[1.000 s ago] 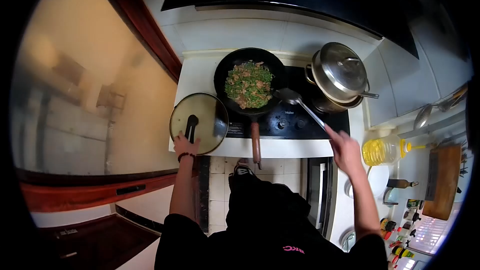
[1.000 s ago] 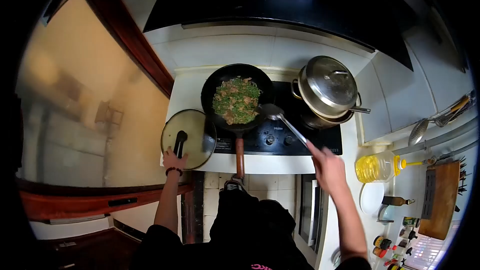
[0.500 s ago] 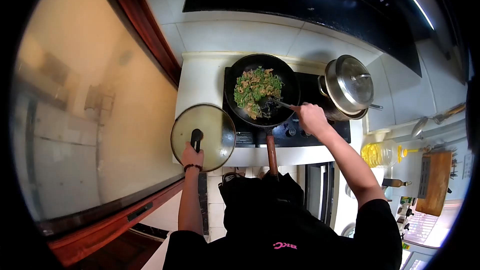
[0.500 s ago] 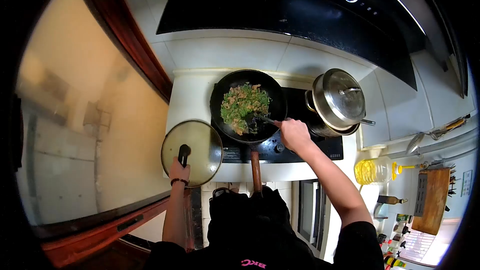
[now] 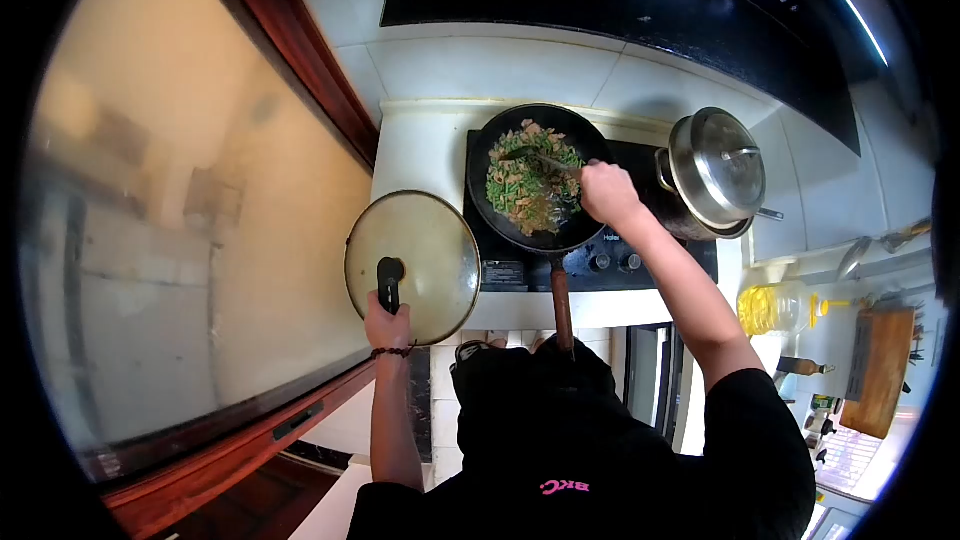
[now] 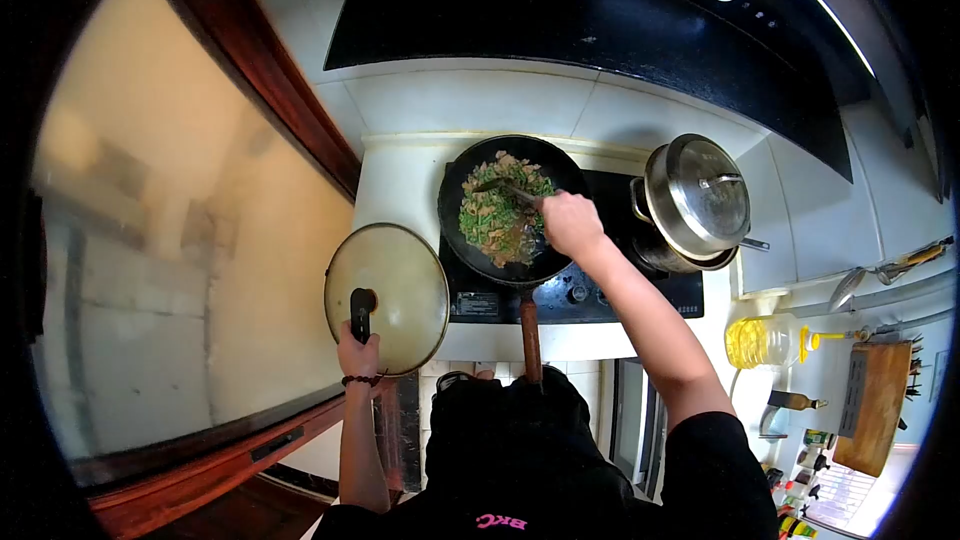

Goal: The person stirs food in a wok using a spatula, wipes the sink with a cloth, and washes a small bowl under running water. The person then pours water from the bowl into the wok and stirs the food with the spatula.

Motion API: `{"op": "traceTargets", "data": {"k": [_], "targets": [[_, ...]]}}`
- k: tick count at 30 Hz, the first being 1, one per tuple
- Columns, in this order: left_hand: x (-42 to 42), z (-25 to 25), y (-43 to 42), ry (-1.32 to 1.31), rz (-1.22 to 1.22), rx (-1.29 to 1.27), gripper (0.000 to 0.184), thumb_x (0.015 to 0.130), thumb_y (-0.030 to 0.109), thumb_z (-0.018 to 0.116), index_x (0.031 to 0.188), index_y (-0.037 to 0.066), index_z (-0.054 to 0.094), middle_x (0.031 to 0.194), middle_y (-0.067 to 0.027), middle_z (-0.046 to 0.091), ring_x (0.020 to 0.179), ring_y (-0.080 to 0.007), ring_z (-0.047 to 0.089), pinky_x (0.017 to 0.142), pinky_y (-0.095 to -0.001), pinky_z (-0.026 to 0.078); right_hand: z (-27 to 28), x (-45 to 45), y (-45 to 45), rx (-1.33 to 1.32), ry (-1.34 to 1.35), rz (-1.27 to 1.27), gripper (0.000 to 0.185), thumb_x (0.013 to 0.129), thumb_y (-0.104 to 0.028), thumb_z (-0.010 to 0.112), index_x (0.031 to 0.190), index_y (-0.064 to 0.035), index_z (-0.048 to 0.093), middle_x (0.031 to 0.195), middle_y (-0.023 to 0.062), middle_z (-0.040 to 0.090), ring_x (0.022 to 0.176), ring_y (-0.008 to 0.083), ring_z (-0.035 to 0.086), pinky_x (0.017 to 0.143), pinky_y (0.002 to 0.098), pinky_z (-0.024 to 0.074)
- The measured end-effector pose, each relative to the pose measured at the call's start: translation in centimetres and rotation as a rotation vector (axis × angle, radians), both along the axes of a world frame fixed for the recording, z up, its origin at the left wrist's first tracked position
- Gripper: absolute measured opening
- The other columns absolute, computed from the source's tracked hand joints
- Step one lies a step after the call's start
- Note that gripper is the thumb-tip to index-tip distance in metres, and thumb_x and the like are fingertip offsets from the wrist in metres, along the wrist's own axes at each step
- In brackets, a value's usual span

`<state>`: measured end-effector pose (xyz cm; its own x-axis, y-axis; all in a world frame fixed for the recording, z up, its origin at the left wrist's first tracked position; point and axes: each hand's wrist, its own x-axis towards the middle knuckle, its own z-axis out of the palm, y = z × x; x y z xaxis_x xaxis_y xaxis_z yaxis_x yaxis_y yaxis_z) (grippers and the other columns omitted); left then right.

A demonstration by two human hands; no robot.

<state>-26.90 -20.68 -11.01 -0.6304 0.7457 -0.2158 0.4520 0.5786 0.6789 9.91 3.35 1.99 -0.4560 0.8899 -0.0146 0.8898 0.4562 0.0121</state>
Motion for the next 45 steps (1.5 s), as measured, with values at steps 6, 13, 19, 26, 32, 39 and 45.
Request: {"op": "traceTargets", "data": {"k": [6,13,19,26,32,39,45], "targets": [[-1.1,0.2,0.2,-0.041,0.011,0.159,0.040,0.075,0.012,0.069,0.112,0.002,0.057,0.084,-0.0202,0.067,0.078,-0.0374,0.067,0.073,-0.0449,0.052,2.7,3.8,-0.9,-0.138,-0.101,0.062,0.028,0.078,-0.007,0.066,0.103,-0.0146,0.076,0.091,0.0173,0.072,0.087,0.0373,0.072,0.075,0.0480,0.0591],[-1.1,3.4,1.1,-0.125,-0.046,0.224,0.031,0.077,0.004,0.069,0.105,-0.001,0.055,0.081,-0.0077,0.058,0.074,-0.0194,0.057,0.071,-0.0336,0.049,-0.5,1.6,3.3,0.073,-0.066,-0.036,0.013,0.080,-0.010,0.066,0.089,-0.0043,0.074,0.095,0.0204,0.071,0.082,0.0373,0.073,0.072,0.0473,0.0604],[-1.6,4.2,1.3,-0.128,-0.075,0.254,0.029,0.078,0.002,0.068,0.104,-0.002,0.055,0.082,-0.0052,0.057,0.074,-0.0158,0.055,0.070,-0.0310,0.048,0.8,3.3,-0.2,-0.102,-0.092,0.049,0.045,0.078,-0.004,0.062,0.119,-0.0163,0.074,0.087,0.0197,0.070,0.083,0.0398,0.070,0.074,0.0500,0.0582],[-2.3,4.5,0.7,-0.134,-0.067,0.287,0.036,0.077,0.006,0.068,0.110,-0.002,0.057,0.077,-0.0088,0.058,0.069,-0.0190,0.056,0.068,-0.0340,0.049,8.2,5.6,-5.9,-0.252,-0.239,0.090,0.037,0.077,-0.006,0.069,0.112,-0.0152,0.076,0.094,0.0167,0.073,0.090,0.0351,0.072,0.076,0.0467,0.0594],[-3.0,4.9,0.6,-0.131,-0.109,0.332,0.034,0.077,0.005,0.067,0.108,-0.001,0.057,0.077,-0.0092,0.058,0.070,-0.0198,0.056,0.068,-0.0340,0.048,2.6,4.0,-5.9,-0.122,-0.096,-0.021,0.019,0.084,-0.011,0.065,0.100,-0.0098,0.075,0.091,0.0179,0.072,0.087,0.0374,0.073,0.074,0.0470,0.0596],[-3.0,6.9,1.5,-0.058,-0.173,0.355,0.036,0.077,0.008,0.069,0.110,-0.001,0.059,0.078,-0.0099,0.060,0.070,-0.0202,0.057,0.068,-0.0344,0.049,0.3,4.1,-1.8,0.014,0.061,-0.203,0.012,0.080,-0.006,0.064,0.088,-0.0037,0.073,0.085,0.0236,0.071,0.083,0.0419,0.072,0.077,0.0497,0.0601],[-3.5,7.8,3.1,-0.055,-0.233,0.382,0.038,0.077,0.012,0.069,0.111,-0.001,0.060,0.078,-0.0091,0.061,0.070,-0.0201,0.059,0.067,-0.0343,0.049,-0.8,5.5,-2.3,-0.112,0.120,-0.157,0.010,0.077,-0.005,0.066,0.085,-0.0015,0.071,0.086,0.0255,0.071,0.086,0.0431,0.072,0.077,0.0513,0.0598]]}}
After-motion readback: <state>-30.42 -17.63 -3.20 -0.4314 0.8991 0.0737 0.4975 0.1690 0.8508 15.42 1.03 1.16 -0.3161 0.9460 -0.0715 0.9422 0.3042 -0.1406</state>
